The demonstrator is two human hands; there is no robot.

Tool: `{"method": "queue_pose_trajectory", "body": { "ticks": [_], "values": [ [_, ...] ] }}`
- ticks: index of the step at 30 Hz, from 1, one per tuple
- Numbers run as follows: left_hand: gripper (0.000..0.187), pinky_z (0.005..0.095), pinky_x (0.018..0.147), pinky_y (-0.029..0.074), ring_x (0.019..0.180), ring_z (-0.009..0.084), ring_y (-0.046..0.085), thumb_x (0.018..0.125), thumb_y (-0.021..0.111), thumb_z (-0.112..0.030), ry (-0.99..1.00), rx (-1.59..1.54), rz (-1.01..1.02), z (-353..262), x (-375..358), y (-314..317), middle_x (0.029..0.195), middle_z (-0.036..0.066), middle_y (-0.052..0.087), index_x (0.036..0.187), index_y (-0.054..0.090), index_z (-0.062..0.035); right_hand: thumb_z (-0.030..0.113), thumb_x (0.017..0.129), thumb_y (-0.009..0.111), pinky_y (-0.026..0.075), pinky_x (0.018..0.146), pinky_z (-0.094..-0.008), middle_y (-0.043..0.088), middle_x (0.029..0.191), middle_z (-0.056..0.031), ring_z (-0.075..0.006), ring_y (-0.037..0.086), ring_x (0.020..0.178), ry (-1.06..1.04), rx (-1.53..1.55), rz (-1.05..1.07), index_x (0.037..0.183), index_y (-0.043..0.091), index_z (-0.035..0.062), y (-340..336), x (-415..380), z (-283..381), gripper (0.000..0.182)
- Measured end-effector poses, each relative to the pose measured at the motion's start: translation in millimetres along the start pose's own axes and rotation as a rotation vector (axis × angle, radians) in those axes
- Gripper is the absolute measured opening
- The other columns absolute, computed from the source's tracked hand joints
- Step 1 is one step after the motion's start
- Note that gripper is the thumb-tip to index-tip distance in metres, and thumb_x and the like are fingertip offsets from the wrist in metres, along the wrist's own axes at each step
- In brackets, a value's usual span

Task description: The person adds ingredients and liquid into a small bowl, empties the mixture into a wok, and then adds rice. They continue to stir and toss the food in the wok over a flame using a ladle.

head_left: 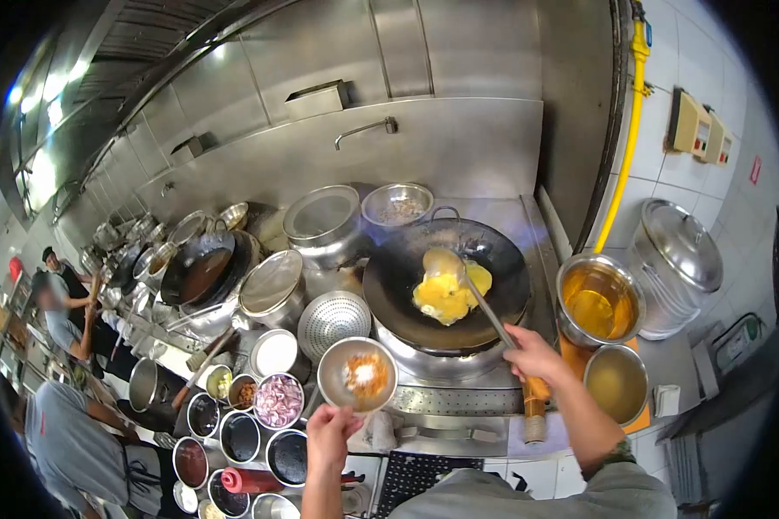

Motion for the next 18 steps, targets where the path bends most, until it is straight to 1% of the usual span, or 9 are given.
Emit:
{"method": "queue_pose_trajectory", "body": {
  "ticks": [2, 4, 8, 11, 12, 14, 16, 17, 18],
  "values": [
    [0.016, 0.0259, 0.063, 0.055, 0.061, 0.0159, 0.060, 0.085, 0.059, -0.004, 0.035, 0.030, 0.032, -8.8, 26.1, 24.0, 0.072, 0.008, 0.058, 0.073, 0.048, -0.0039, 0.003, 0.080, 0.053, 0.044, 0.041, -0.0301, 0.059, 0.079, -0.0108, -0.0159, 0.055, 0.050, -0.011, 0.111, 0.200, 0.138, 0.032, 0.0026, -25.8, -18.5, -13.3, 0.062],
    [0.017, 0.0257, 0.063, 0.055, 0.062, 0.0162, 0.061, 0.085, 0.059, -0.004, 0.081, 0.064, 0.058, -11.3, 57.1, 45.2, 0.072, 0.008, 0.058, 0.073, 0.047, -0.0037, 0.005, 0.079, 0.054, 0.047, 0.047, -0.0313, 0.060, 0.081, -0.0134, -0.0170, 0.058, 0.053, 0.028, 0.017, 0.145, 0.137, 0.033, 0.0017, -37.5, -23.3, -15.6, 0.062],
    [0.016, 0.0250, 0.061, 0.055, 0.066, 0.0177, 0.064, 0.085, 0.059, -0.005, 0.116, 0.090, 0.117, -11.9, 99.1, 89.5, 0.073, 0.009, 0.059, 0.074, 0.047, -0.0033, 0.009, 0.078, 0.054, 0.050, 0.062, -0.0341, 0.062, 0.087, -0.0196, -0.0230, 0.063, 0.061, -0.197, -0.417, -0.053, 0.137, 0.036, 0.0054, -29.3, -10.7, -7.3, 0.061],
    [0.017, 0.0239, 0.060, 0.054, 0.066, 0.0185, 0.064, 0.085, 0.058, -0.004, 0.106, 0.119, 0.091, -8.2, 123.1, 116.6, 0.069, 0.010, 0.059, 0.071, 0.048, -0.0023, 0.005, 0.077, 0.050, 0.047, 0.078, -0.0431, 0.061, 0.095, -0.0241, -0.0415, 0.058, 0.090, 0.155, -0.134, 0.179, 0.135, 0.037, 0.0055, -37.0, -21.0, 11.3, 0.060],
    [0.017, 0.0239, 0.060, 0.054, 0.066, 0.0185, 0.064, 0.085, 0.058, -0.004, 0.108, 0.127, 0.090, -9.5, 131.2, 127.0, 0.069, 0.010, 0.059, 0.071, 0.048, -0.0023, 0.005, 0.077, 0.050, 0.047, 0.078, -0.0431, 0.061, 0.095, -0.0241, -0.0415, 0.058, 0.090, 0.155, -0.126, 0.181, 0.135, 0.037, 0.0055, -43.1, -26.6, -0.4, 0.060],
    [0.019, 0.0267, 0.056, 0.053, 0.064, 0.0184, 0.064, 0.083, 0.060, -0.007, 0.260, 0.487, 0.036, -9.0, 144.0, 145.0, 0.066, 0.012, 0.060, 0.068, 0.050, -0.0009, 0.005, 0.079, 0.052, 0.050, 0.063, -0.0385, 0.059, 0.080, -0.0174, -0.0320, 0.061, 0.068, -0.373, -0.582, -0.033, 0.136, 0.037, 0.0104, -53.8, -40.8, -23.0, 0.059],
    [0.018, 0.0347, 0.057, 0.051, 0.064, 0.0252, 0.065, 0.080, 0.061, -0.010, 0.486, 0.844, -0.034, -3.5, 166.1, 159.3, 0.065, 0.016, 0.061, 0.068, 0.052, 0.0011, 0.004, 0.078, 0.050, 0.050, 0.067, -0.0426, 0.059, 0.088, -0.0206, -0.0361, 0.061, 0.074, -0.394, -0.622, -0.041, 0.136, 0.037, 0.0085, -65.3, -56.4, -17.0, 0.059],
    [0.015, 0.0434, 0.063, 0.048, 0.071, 0.0348, 0.063, 0.076, 0.060, -0.012, 0.654, 0.992, -0.083, -2.8, 176.6, 168.2, 0.071, 0.019, 0.062, 0.071, 0.054, 0.0011, 0.002, 0.078, 0.048, 0.050, 0.072, -0.0467, 0.058, 0.096, -0.0238, -0.0401, 0.060, 0.080, -0.418, -0.668, -0.062, 0.136, 0.036, 0.0066, -73.1, -64.5, -10.5, 0.059],
    [0.015, 0.0434, 0.063, 0.048, 0.071, 0.0348, 0.063, 0.076, 0.060, -0.012, 0.652, 0.993, -0.090, 0.8, 184.4, 174.9, 0.071, 0.019, 0.062, 0.071, 0.054, 0.0011, 0.002, 0.078, 0.048, 0.050, 0.072, -0.0467, 0.058, 0.096, -0.0238, -0.0401, 0.060, 0.080, -0.421, -0.668, -0.056, 0.136, 0.036, 0.0066, -79.4, -71.6, -3.7, 0.059]
  ]
}}
Point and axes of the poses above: each hand's wrist, its own x-axis towards the middle knuckle, its own y-axis out of the palm, z = x × y, the point moved 1 cm from there along x, towards the middle knuckle
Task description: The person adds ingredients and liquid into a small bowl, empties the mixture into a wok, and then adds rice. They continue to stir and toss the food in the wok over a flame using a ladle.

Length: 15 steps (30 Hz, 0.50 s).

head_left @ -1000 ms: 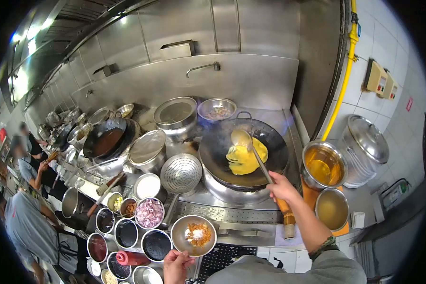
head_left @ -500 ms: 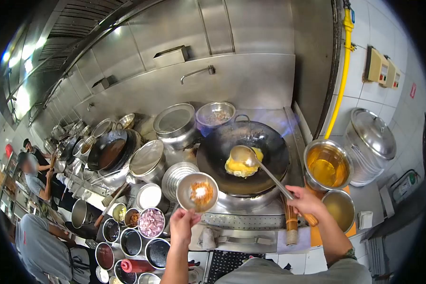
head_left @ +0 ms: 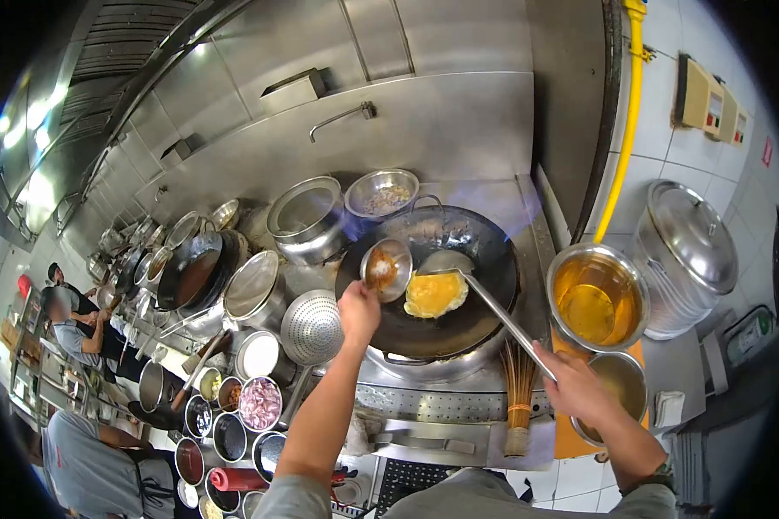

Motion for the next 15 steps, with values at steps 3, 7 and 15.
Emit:
{"method": "queue_pose_trajectory", "body": {
  "ticks": [3, 7, 15],
  "values": [
    [0.009, 0.0475, 0.068, 0.048, 0.077, 0.0413, 0.060, 0.077, 0.054, -0.007, 0.184, 0.072, -0.011, -28.7, 8.1, 20.1, 0.079, 0.022, 0.062, 0.079, 0.056, 0.0011, 0.003, 0.078, 0.050, 0.050, 0.072, -0.0473, 0.056, 0.097, -0.0234, -0.0411, 0.060, 0.080, 0.072, -0.127, 0.094, 0.135, 0.037, 0.0069, -18.1, -6.8, 8.7, 0.059],
    [0.021, 0.0453, 0.071, 0.051, 0.080, 0.0384, 0.062, 0.085, 0.042, -0.009, 0.436, 0.417, 0.125, -27.6, 15.9, 58.0, 0.111, 0.022, 0.057, 0.100, 0.052, 0.0018, 0.004, 0.077, 0.052, 0.051, 0.071, -0.0466, 0.056, 0.095, -0.0233, -0.0404, 0.061, 0.078, 0.110, -0.208, 0.155, 0.136, 0.036, 0.0060, -18.0, -3.8, 8.7, 0.061],
    [0.019, 0.0450, 0.074, 0.051, 0.084, 0.0375, 0.063, 0.085, 0.042, -0.009, 0.356, 0.447, 0.061, -27.9, 25.4, 66.9, 0.124, 0.020, 0.051, 0.099, 0.051, -0.0006, 0.005, 0.077, 0.050, 0.051, 0.070, -0.0468, 0.056, 0.096, -0.0225, -0.0400, 0.062, 0.078, 0.135, -0.185, 0.163, 0.136, 0.036, 0.0053, -9.5, 2.0, -0.8, 0.060]
  ]
}}
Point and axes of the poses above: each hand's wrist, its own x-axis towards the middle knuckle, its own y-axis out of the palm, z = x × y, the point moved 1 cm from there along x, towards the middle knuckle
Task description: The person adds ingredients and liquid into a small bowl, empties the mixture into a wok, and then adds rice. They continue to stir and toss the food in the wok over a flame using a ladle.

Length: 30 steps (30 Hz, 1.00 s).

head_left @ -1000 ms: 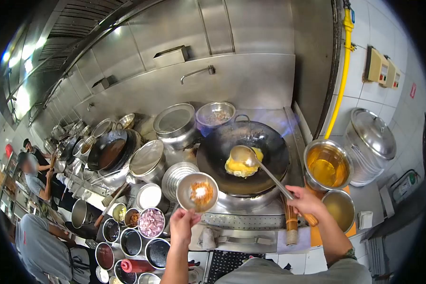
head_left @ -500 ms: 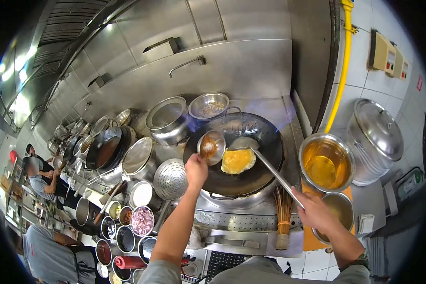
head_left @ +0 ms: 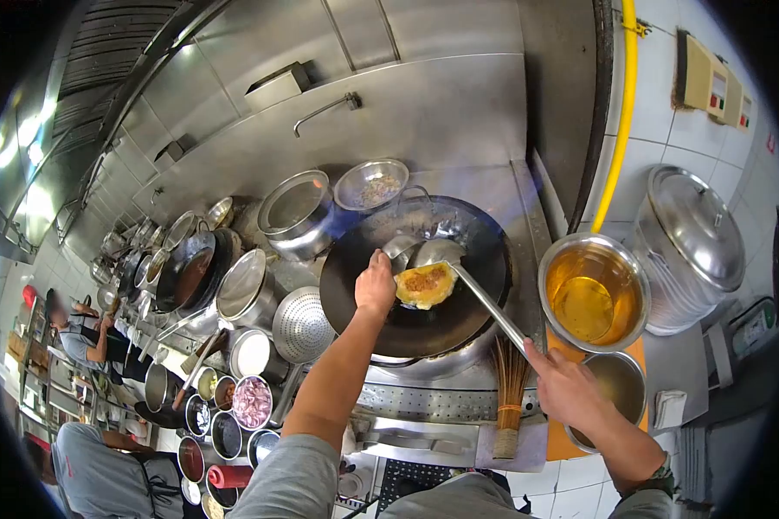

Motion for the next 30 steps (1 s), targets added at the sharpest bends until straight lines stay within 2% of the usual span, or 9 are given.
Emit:
{"method": "queue_pose_trajectory", "body": {
  "ticks": [11, 15, 17, 18, 21, 24, 25, 27, 30],
  "values": [
    [0.018, 0.0480, 0.076, 0.049, 0.084, 0.0402, 0.061, 0.082, 0.044, -0.006, -0.162, -0.085, 0.057, 5.2, -14.9, -13.2, 0.101, 0.023, 0.061, 0.096, 0.054, -0.0010, 0.003, 0.078, 0.049, 0.049, 0.076, -0.0463, 0.055, 0.098, -0.0221, -0.0396, 0.060, 0.085, -0.057, 0.063, -0.088, 0.134, 0.039, 0.0065, 3.5, 9.3, 13.1, 0.057],
    [0.015, 0.0417, 0.071, 0.053, 0.079, 0.0361, 0.064, 0.075, 0.052, -0.001, -0.640, -0.330, -0.073, 49.1, -29.7, -34.5, 0.084, 0.026, 0.064, 0.086, 0.059, 0.0045, 0.004, 0.077, 0.051, 0.048, 0.077, -0.0466, 0.055, 0.099, -0.0222, -0.0394, 0.059, 0.086, -0.094, -0.003, -0.124, 0.134, 0.040, 0.0076, 20.6, 22.3, 16.7, 0.058],
    [0.018, 0.0298, 0.063, 0.056, 0.074, 0.0252, 0.065, 0.081, 0.052, 0.000, -0.916, -1.343, 0.022, 76.9, -54.4, -50.5, 0.092, 0.020, 0.064, 0.097, 0.056, 0.0077, 0.004, 0.075, 0.055, 0.046, 0.082, -0.0465, 0.055, 0.102, -0.0242, -0.0402, 0.057, 0.090, -0.005, -0.121, -0.118, 0.136, 0.039, 0.0112, 33.8, 32.8, 14.2, 0.063],
    [0.017, 0.0209, 0.062, 0.056, 0.075, 0.0198, 0.065, 0.084, 0.048, 0.002, -0.910, -1.463, 0.039, 88.2, -70.3, -61.1, 0.091, 0.018, 0.064, 0.097, 0.055, 0.0113, 0.005, 0.074, 0.057, 0.047, 0.081, -0.0454, 0.056, 0.101, -0.0235, -0.0397, 0.057, 0.090, -0.047, -0.162, -0.149, 0.134, 0.042, 0.0107, 38.5, 37.6, 11.4, 0.062],
    [0.018, 0.0268, 0.065, 0.058, 0.073, 0.0232, 0.065, 0.086, 0.049, 0.000, -1.058, -1.753, -0.070, 108.1, -139.5, -131.5, 0.089, 0.018, 0.063, 0.099, 0.055, 0.0106, 0.003, 0.068, 0.062, 0.046, 0.079, -0.0434, 0.056, 0.099, -0.0205, -0.0389, 0.056, 0.091, -0.146, -0.202, -0.184, 0.128, 0.045, 0.0062, 43.7, 48.6, 5.9, 0.062],
    [0.013, 0.0284, 0.074, 0.056, 0.080, 0.0202, 0.063, 0.085, 0.057, -0.005, -1.031, -1.846, -0.308, 139.2, -242.2, -215.7, 0.090, 0.012, 0.062, 0.097, 0.055, 0.0017, -0.001, 0.064, 0.068, 0.036, 0.098, -0.0383, 0.049, 0.118, -0.0173, -0.0350, 0.045, 0.113, -0.314, 0.000, -0.322, 0.126, 0.048, 0.0049, 34.2, 45.6, 37.9, 0.065],
    [0.012, 0.0260, 0.071, 0.056, 0.079, 0.0189, 0.064, 0.084, 0.061, -0.007, -0.945, -1.843, -0.425, 147.7, -283.8, -253.8, 0.089, 0.012, 0.062, 0.091, 0.054, -0.0004, 0.000, 0.068, 0.067, 0.043, 0.089, -0.0348, 0.054, 0.112, -0.0162, -0.0293, 0.055, 0.104, -0.460, -0.076, -0.601, 0.121, 0.052, 0.0026, 42.2, 52.3, 43.8, 0.056],
    [0.011, 0.0261, 0.072, 0.056, 0.080, 0.0188, 0.064, 0.084, 0.062, -0.008, -0.909, -1.793, -0.604, 173.8, -373.5, -309.4, 0.088, 0.011, 0.062, 0.087, 0.053, -0.0027, 0.000, 0.073, 0.064, 0.047, 0.084, -0.0336, 0.053, 0.115, -0.0186, -0.0274, 0.057, 0.102, -0.527, 0.414, -0.449, 0.122, 0.051, -0.0004, 55.0, 70.5, 63.9, 0.051],
    [0.010, 0.0252, 0.070, 0.055, 0.077, 0.0183, 0.065, 0.085, 0.060, -0.009, -1.084, -1.451, -0.945, 197.1, -518.8, -376.7, 0.084, 0.008, 0.060, 0.082, 0.052, -0.0040, 0.008, 0.090, 0.054, 0.050, 0.070, -0.0309, 0.059, 0.088, -0.0141, -0.0209, 0.059, 0.076, -0.852, 0.296, -0.266, 0.116, 0.054, 0.0002, 52.3, -22.6, 240.8, 0.027]
  ]
}}
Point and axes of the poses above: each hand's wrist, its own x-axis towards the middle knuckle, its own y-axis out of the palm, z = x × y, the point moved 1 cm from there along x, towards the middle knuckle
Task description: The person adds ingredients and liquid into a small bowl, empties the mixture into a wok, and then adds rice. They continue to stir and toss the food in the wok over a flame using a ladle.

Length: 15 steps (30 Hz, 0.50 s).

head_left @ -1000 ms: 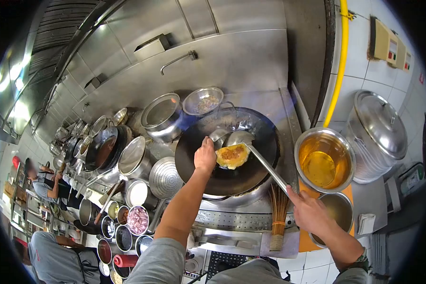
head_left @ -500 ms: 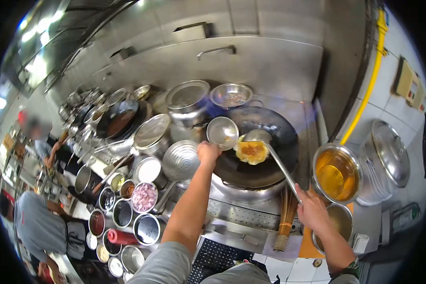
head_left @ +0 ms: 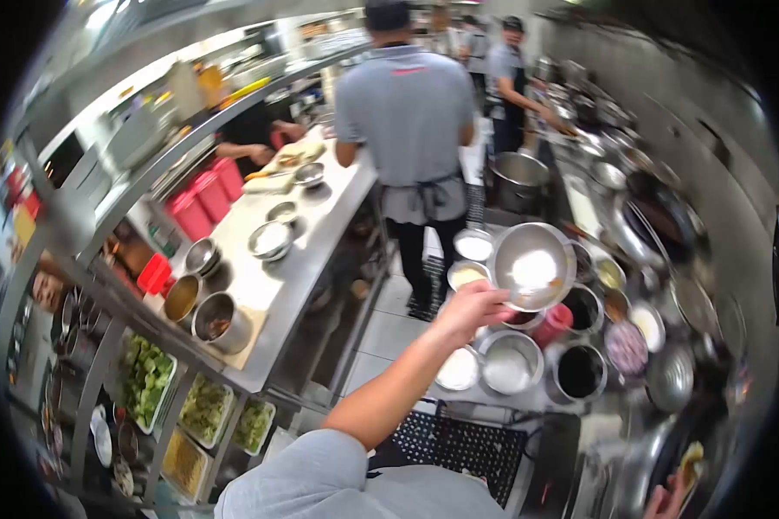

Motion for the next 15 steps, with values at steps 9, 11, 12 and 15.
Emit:
{"method": "queue_pose_trajectory", "body": {
  "ticks": [9, 11, 12, 15],
  "values": [
    [0.005, 0.0268, 0.063, 0.056, 0.074, 0.0202, 0.064, 0.087, 0.051, -0.002, 0.256, -0.216, -0.960, -25.1, -79.2, -342.4, 0.086, 0.014, 0.060, 0.089, 0.047, 0.0007, 0.006, 0.085, 0.059, 0.047, 0.067, -0.0259, 0.059, 0.095, -0.0103, -0.0172, 0.059, 0.081, -0.308, 0.348, 0.713, 0.119, 0.055, 0.0014, 191.2, 24.7, 169.5, 0.035],
    [0.006, 0.0275, 0.064, 0.055, 0.076, 0.0208, 0.064, 0.087, 0.051, -0.001, 0.288, -0.285, -1.021, -25.1, -84.4, -375.5, 0.087, 0.014, 0.060, 0.091, 0.047, 0.0011, 0.007, 0.085, 0.058, 0.050, 0.064, -0.0272, 0.059, 0.096, -0.0112, -0.0190, 0.061, 0.080, -0.301, 0.402, 0.756, 0.114, 0.056, -0.0005, 222.1, 13.4, 199.1, 0.029],
    [0.006, 0.0282, 0.065, 0.055, 0.077, 0.0214, 0.063, 0.087, 0.050, -0.001, 0.315, -0.347, -1.056, -26.5, -84.8, -388.6, 0.089, 0.014, 0.059, 0.092, 0.047, 0.0014, 0.009, 0.086, 0.058, 0.050, 0.067, -0.0281, 0.060, 0.098, -0.0125, -0.0202, 0.061, 0.081, -0.293, 0.393, 0.845, 0.113, 0.057, -0.0009, 232.1, 12.5, 207.3, 0.029],
    [0.007, 0.0293, 0.069, 0.054, 0.080, 0.0221, 0.062, 0.087, 0.050, -0.002, 0.385, -0.447, -1.068, -41.9, -87.6, -407.3, 0.090, 0.014, 0.058, 0.092, 0.047, 0.0009, 0.014, 0.087, 0.056, 0.049, 0.076, -0.0309, 0.059, 0.107, -0.0165, -0.0232, 0.062, 0.085, -0.371, 0.239, 1.030, 0.120, 0.053, 0.0010, 254.3, 24.5, 259.1, 0.036]
  ]
}}
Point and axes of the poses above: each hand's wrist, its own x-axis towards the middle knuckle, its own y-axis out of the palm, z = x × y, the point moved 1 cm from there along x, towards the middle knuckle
